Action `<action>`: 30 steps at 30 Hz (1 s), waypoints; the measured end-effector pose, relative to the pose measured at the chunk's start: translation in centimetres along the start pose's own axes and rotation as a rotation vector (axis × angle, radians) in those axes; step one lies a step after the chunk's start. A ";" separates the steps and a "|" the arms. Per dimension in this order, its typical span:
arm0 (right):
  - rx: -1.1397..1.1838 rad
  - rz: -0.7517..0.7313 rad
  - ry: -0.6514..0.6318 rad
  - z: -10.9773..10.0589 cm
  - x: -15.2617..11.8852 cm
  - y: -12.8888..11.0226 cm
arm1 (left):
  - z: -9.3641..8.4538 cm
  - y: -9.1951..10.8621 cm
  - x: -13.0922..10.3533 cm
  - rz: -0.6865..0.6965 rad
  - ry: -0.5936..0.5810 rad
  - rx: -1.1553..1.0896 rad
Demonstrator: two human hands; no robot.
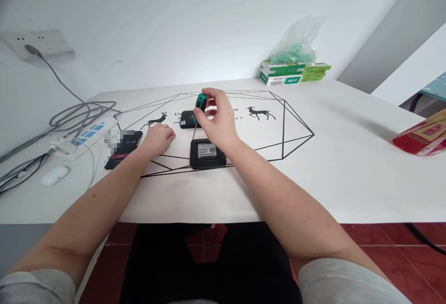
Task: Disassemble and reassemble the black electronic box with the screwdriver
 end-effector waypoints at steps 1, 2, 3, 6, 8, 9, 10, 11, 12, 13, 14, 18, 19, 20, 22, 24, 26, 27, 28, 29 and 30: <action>0.001 -0.002 -0.001 0.0 0.0 0.0 | 0.1 0.0 0.0 -0.001 0.003 0.002; 0.001 -0.004 -0.004 0.0 0.0 0.1 | 0.1 0.0 0.0 -0.001 0.007 0.002; 0.001 -0.005 -0.006 0.0 0.0 0.1 | 0.1 0.1 0.0 0.000 0.014 0.002; 0.005 -0.010 -0.006 0.0 0.0 0.1 | -0.1 0.1 -0.2 -0.002 0.055 -0.017; 0.007 -0.013 -0.001 0.0 0.0 0.1 | -0.4 0.2 -0.3 -0.005 0.092 -0.044; 0.009 -0.015 0.001 0.0 0.0 0.1 | -0.7 0.3 -0.5 -0.009 0.109 -0.061; 0.011 -0.017 0.002 0.0 0.0 0.0 | -0.9 0.5 -0.7 -0.008 0.123 -0.083; 0.011 -0.020 0.003 0.0 0.0 0.0 | -1.2 0.7 -0.9 0.005 0.135 -0.113; 0.010 -0.023 0.005 -0.1 0.0 -0.1 | -1.4 1.1 -1.2 0.033 0.142 -0.152; 0.004 -0.027 0.007 -0.1 0.0 -0.3 | -1.6 1.6 -1.5 0.088 0.140 -0.201; -0.006 -0.032 0.008 -0.1 0.0 -0.4 | -1.8 2.2 -1.9 0.174 0.133 -0.260; -0.054 -0.047 0.012 -0.3 -0.1 -1.0 | -1.6 4.8 -3.6 0.445 -0.102 -0.450; -0.058 -0.046 0.012 -0.3 -0.1 -1.1 | -1.3 5.4 -3.9 0.475 -0.174 -0.461; -0.058 -0.043 0.010 -0.3 -0.2 -1.1 | -1.1 5.8 -4.2 0.493 -0.236 -0.457; -0.050 -0.034 0.000 -0.1 -0.3 -1.2 | -0.7 6.4 -4.5 0.499 -0.287 -0.434; -0.041 -0.031 -0.018 0.2 -0.4 -1.2 | -0.5 6.7 -4.5 0.489 -0.281 -0.412; -0.037 -0.038 -0.042 0.6 -0.6 -1.3 | -0.5 6.8 -4.5 0.490 -0.269 -0.404; -0.035 -0.042 -0.053 0.8 -0.7 -1.3 | -0.5 6.9 -4.5 0.495 -0.269 -0.405; -0.035 -0.045 -0.061 0.9 -0.8 -1.4 | -0.5 6.9 -4.5 0.501 -0.273 -0.407; -0.037 -0.047 -0.069 1.1 -0.9 -1.4 | -0.6 6.9 -4.5 0.503 -0.278 -0.407; -0.041 -0.047 -0.075 1.2 -1.0 -1.5 | -0.6 6.9 -4.4 0.500 -0.283 -0.405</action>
Point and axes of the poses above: each hand's wrist, its own x-axis towards the middle knuckle, its own z-axis out of the palm, y = z × x, the point moved 4 cm from there along x, towards the middle knuckle, and after that the axes turned 7 degrees about -y, right-handed, at the moved point
